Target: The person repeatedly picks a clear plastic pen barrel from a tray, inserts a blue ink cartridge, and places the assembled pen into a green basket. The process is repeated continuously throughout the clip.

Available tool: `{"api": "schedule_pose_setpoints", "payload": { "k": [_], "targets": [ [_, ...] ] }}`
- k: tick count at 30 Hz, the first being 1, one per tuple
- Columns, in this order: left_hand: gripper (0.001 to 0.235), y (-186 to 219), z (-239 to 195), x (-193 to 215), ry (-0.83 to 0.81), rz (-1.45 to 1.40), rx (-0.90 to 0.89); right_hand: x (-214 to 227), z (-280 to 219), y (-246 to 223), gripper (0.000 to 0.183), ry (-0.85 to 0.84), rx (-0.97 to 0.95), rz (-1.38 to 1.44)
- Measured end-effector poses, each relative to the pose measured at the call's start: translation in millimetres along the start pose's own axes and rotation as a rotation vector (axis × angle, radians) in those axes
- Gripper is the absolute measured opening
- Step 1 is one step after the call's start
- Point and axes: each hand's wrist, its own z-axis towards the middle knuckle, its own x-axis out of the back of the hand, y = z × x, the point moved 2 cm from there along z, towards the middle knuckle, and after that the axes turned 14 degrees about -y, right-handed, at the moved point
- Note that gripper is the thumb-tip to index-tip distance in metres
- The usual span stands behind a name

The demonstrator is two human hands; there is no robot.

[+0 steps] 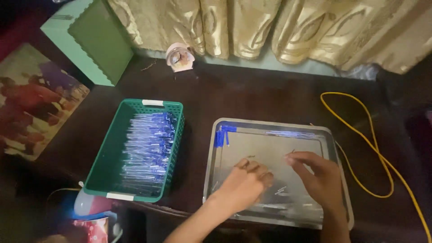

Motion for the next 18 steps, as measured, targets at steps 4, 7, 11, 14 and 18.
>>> {"api": "schedule_pose_setpoints", "payload": {
  "k": [4,7,11,14,18],
  "targets": [
    [0.018,-5,8,-13,-0.008,-0.034,-0.005,12,0,11,0.013,0.008,0.079,-0.032],
    [0.029,-12,14,-5,-0.166,-0.205,0.036,15,2,18,0.01,0.08,0.032,0.013],
    [0.011,2,43,22,-0.278,-0.222,0.103,18,7,24,0.006,0.18,0.219,0.195],
    [0.018,16,60,6,-0.362,-0.226,0.058,17,7,26,0.008,0.202,0.232,0.247],
    [0.025,23,83,-30,-0.349,-0.208,-0.018,16,8,30,0.012,0.189,0.178,0.303]
  ]
}}
